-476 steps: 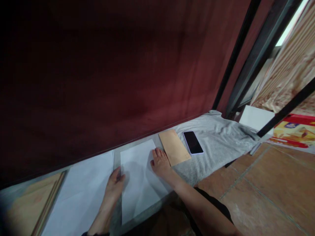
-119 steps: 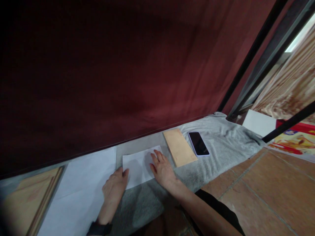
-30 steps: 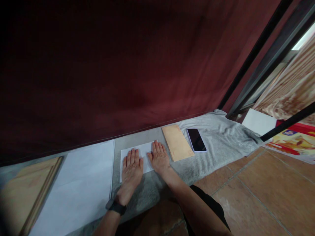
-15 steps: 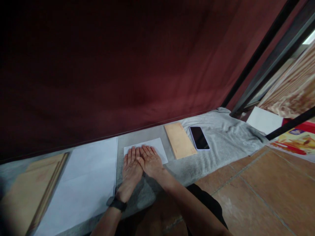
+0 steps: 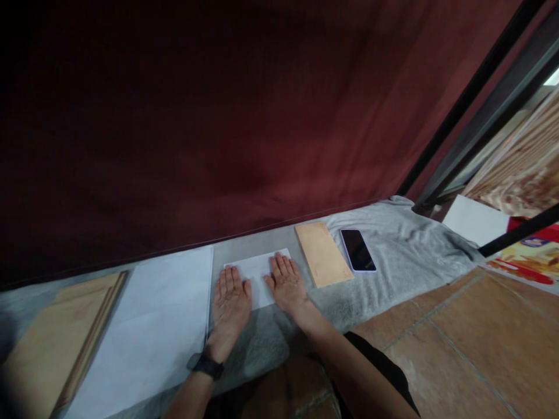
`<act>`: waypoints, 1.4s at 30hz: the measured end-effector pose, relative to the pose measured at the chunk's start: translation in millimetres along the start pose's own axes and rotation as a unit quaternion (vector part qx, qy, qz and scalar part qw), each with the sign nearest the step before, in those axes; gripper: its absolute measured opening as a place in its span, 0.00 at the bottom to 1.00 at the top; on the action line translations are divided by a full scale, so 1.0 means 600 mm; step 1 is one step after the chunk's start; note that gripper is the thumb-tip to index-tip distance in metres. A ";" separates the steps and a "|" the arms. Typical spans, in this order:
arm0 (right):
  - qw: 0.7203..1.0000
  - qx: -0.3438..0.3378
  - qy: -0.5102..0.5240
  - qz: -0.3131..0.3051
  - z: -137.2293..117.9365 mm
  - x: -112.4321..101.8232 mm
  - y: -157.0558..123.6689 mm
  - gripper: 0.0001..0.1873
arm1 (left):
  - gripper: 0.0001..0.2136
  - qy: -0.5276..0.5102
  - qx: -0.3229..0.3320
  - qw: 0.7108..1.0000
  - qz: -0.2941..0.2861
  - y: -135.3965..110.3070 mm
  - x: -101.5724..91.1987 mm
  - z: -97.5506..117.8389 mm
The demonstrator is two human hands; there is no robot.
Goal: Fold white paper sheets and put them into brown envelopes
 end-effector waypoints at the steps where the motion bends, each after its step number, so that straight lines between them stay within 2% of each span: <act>1: 1.000 0.003 -0.004 -0.001 0.004 0.000 -0.001 0.30 | 0.28 0.003 -0.005 1.000 0.000 0.001 -0.001 -0.002; 5: 1.000 0.006 -0.014 0.004 0.012 0.002 -0.003 0.30 | 0.29 0.008 -0.029 0.999 0.014 0.008 -0.008 -0.002; 8: 1.000 0.007 -0.015 0.014 0.013 0.003 -0.004 0.30 | 0.29 -0.014 0.005 1.000 0.028 0.012 -0.011 0.015; 12: 1.000 0.009 -0.014 0.021 0.013 0.003 -0.004 0.30 | 0.27 -0.052 0.081 0.995 -0.008 0.013 0.002 0.054; 15: 1.000 0.006 -0.016 0.018 0.013 0.002 -0.004 0.29 | 0.26 -0.048 0.086 0.994 -0.039 0.015 0.016 0.070; 19: 1.000 0.006 -0.017 0.021 0.014 0.003 -0.004 0.30 | 0.26 -0.029 0.051 0.997 -0.048 0.026 0.023 0.060; 25: 1.000 0.004 -0.013 0.024 0.013 0.005 -0.005 0.29 | 0.26 0.009 0.009 0.999 -0.034 0.039 0.011 0.029; 31: 1.000 0.019 0.017 -0.012 0.016 -0.009 0.007 0.27 | 0.25 0.022 0.022 0.999 -0.016 0.034 0.001 0.029; 33: 0.999 0.005 0.042 -0.017 0.010 -0.016 0.013 0.28 | 0.25 0.026 0.024 0.999 -0.026 0.033 0.000 0.031; 38: 0.991 -0.087 0.105 -0.012 -0.024 -0.022 0.019 0.26 | 0.25 0.031 0.030 0.998 -0.053 0.033 0.000 0.033; 42: 0.992 -0.074 0.099 -0.001 -0.037 -0.015 0.021 0.25 | 0.26 0.026 0.027 0.998 -0.046 0.030 0.005 0.028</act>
Point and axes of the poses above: each hand's wrist, its own y-axis towards the middle knuckle, its own x-axis out of the palm, z = x × y, the point moved 4 cm from there along y, towards the middle knuckle, and after that the axes turned 12 degrees about -y, right-handed, at the moved point
